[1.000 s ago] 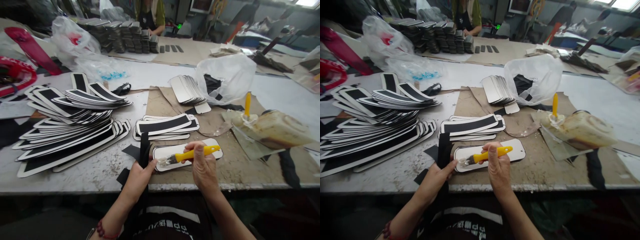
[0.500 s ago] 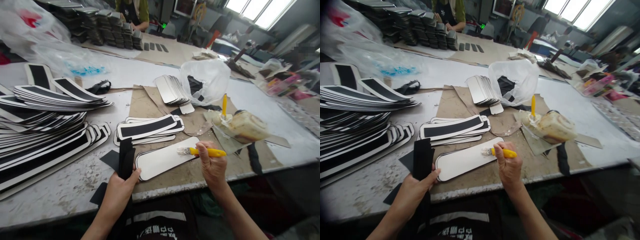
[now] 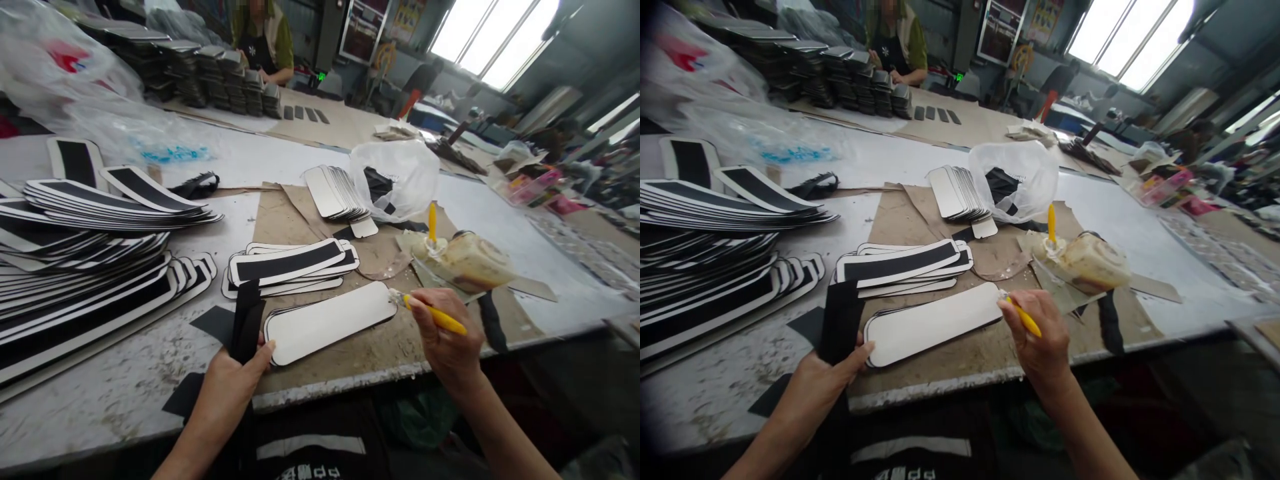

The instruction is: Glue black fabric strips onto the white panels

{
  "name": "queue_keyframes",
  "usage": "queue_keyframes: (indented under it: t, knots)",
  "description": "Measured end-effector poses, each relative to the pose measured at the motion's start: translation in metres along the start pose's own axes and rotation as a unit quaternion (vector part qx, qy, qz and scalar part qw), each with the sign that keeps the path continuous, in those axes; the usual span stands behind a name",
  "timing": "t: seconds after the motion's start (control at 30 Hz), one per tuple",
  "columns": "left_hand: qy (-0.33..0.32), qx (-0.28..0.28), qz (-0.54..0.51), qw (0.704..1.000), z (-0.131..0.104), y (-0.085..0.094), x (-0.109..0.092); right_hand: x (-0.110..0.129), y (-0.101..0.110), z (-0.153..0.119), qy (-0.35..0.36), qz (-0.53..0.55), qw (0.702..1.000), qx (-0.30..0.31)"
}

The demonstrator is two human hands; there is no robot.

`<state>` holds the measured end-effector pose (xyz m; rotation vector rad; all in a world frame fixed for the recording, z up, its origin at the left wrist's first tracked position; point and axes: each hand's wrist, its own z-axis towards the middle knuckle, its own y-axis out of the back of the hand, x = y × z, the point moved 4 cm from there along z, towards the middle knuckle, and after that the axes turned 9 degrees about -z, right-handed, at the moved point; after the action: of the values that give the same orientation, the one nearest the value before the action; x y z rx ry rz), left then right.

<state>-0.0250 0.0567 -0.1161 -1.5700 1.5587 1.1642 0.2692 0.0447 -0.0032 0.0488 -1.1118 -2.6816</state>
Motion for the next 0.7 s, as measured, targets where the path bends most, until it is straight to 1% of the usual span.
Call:
queue_keyframes:
  t: [0.1, 0.17, 0.2, 0.27, 0.33, 0.4, 0.43, 0.5, 0.53, 0.57, 0.6, 0.63, 0.7]
  knots:
    - [-0.033, -0.008, 0.002, 0.999, -0.006, 0.009, -0.011, 0.01, 0.017, 0.0, -0.01, 0.025, 0.999, -0.023]
    - [-0.045, 0.01, -0.044, 0.998, -0.018, 0.013, -0.021, 0.021, 0.02, 0.0, -0.062, 0.094, 0.994, -0.011]
    - [-0.038, 0.033, -0.085, 0.995, -0.025, 0.012, -0.026, 0.027, 0.017, 0.0, -0.098, 0.138, 0.985, 0.016]
    - [0.003, 0.099, -0.187, 0.977, -0.04, 0.004, -0.035, 0.046, 0.003, -0.001, -0.161, 0.227, 0.955, 0.102]
    - [0.034, 0.164, -0.242, 0.956, -0.054, -0.009, -0.041, 0.071, -0.017, -0.002, -0.193, 0.304, 0.912, 0.197]
    - [0.048, 0.212, -0.255, 0.942, -0.064, -0.022, -0.043, 0.097, -0.034, -0.004, -0.222, 0.384, 0.855, 0.269]
    - [0.052, 0.23, -0.252, 0.939, -0.068, -0.027, -0.043, 0.108, -0.042, -0.006, -0.247, 0.428, 0.816, 0.3]
    - [0.057, 0.252, -0.245, 0.935, -0.073, -0.035, -0.038, 0.126, -0.053, -0.012, -0.296, 0.518, 0.715, 0.364]
    - [0.058, 0.257, -0.242, 0.934, -0.074, -0.037, -0.036, 0.132, -0.056, -0.014, -0.315, 0.552, 0.669, 0.386]
    - [0.058, 0.261, -0.239, 0.933, -0.075, -0.039, -0.034, 0.136, -0.057, -0.016, -0.324, 0.578, 0.635, 0.398]
    - [0.058, 0.262, -0.235, 0.934, -0.076, -0.04, -0.033, 0.138, -0.056, -0.017, -0.329, 0.592, 0.618, 0.4]
    - [0.056, 0.261, -0.229, 0.936, -0.076, -0.041, -0.032, 0.138, -0.055, -0.018, -0.33, 0.598, 0.615, 0.393]
    - [0.049, 0.261, -0.217, 0.94, -0.076, -0.042, -0.031, 0.135, -0.051, -0.018, -0.329, 0.596, 0.63, 0.374]
